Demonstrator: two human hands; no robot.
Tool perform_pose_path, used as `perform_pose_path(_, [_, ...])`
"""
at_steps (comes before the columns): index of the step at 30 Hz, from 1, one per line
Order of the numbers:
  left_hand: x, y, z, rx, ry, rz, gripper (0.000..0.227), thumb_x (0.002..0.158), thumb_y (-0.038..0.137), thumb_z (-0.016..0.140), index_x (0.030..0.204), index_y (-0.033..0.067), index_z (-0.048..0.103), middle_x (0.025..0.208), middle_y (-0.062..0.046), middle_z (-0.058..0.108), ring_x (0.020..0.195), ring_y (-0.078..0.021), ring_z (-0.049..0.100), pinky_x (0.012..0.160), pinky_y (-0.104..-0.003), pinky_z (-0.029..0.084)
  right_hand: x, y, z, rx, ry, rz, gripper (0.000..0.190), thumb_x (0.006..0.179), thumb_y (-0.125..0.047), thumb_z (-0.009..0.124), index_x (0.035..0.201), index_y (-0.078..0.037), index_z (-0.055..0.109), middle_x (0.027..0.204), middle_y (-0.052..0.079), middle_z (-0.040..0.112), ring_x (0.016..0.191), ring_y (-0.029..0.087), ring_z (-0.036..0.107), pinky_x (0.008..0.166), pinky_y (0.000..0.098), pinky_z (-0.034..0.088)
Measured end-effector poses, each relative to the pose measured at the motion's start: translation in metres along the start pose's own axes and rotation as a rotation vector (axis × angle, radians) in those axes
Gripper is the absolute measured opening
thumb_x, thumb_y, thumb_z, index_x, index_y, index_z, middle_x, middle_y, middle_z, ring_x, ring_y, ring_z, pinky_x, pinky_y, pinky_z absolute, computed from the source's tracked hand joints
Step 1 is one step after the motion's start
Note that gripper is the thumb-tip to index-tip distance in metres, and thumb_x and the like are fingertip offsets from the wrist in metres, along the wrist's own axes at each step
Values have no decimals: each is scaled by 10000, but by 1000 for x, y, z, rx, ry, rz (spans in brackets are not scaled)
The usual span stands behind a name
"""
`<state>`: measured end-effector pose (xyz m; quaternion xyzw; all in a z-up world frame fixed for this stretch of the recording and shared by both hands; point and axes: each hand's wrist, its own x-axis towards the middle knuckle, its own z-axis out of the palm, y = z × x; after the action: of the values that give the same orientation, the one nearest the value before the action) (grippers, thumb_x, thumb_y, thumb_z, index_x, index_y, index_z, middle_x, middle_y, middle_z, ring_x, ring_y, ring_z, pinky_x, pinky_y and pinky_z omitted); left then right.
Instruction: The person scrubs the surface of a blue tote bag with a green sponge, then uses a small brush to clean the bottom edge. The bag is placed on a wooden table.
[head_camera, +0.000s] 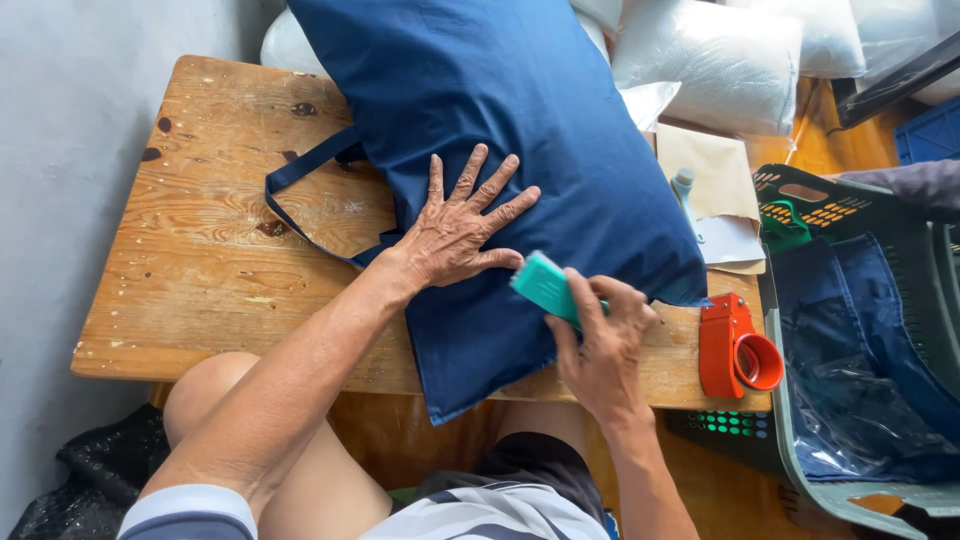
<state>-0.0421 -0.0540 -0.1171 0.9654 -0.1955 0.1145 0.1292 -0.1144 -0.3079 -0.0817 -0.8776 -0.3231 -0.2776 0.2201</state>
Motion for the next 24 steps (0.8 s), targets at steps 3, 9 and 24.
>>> perform_pose_path(3, [-5,-6,0,15,1,4,868,901,812,421,1648,469,145,1755,-3,62,1594,-374,-5,1195,-766,30,-22,4,41,97,-54,-12,553,910,-316,726,1414,-123,602,1143,63,531,1018,264,550,892,393,346])
perform_pose_path(9, [-8,-10,6,95,0,94,937,958,787,533,1672,355,108,1743,-46,-26,1570,-404,-107,1122,-837,65,-71,-31,42,170,-384,73,475,928,-293,661,1373,-153,576,1129,74,541,946,275,539,813,439,356])
perform_pose_path(24, [-2,-5,-8,-97,-107,45,750,1018,669,434,1650,362,175,1736,-52,-4,1566,-404,-99,1125,-824,5,-19,-23,-4,254,-256,130,615,925,-240,747,1494,-142,536,1213,96,552,1125,267,533,894,458,351])
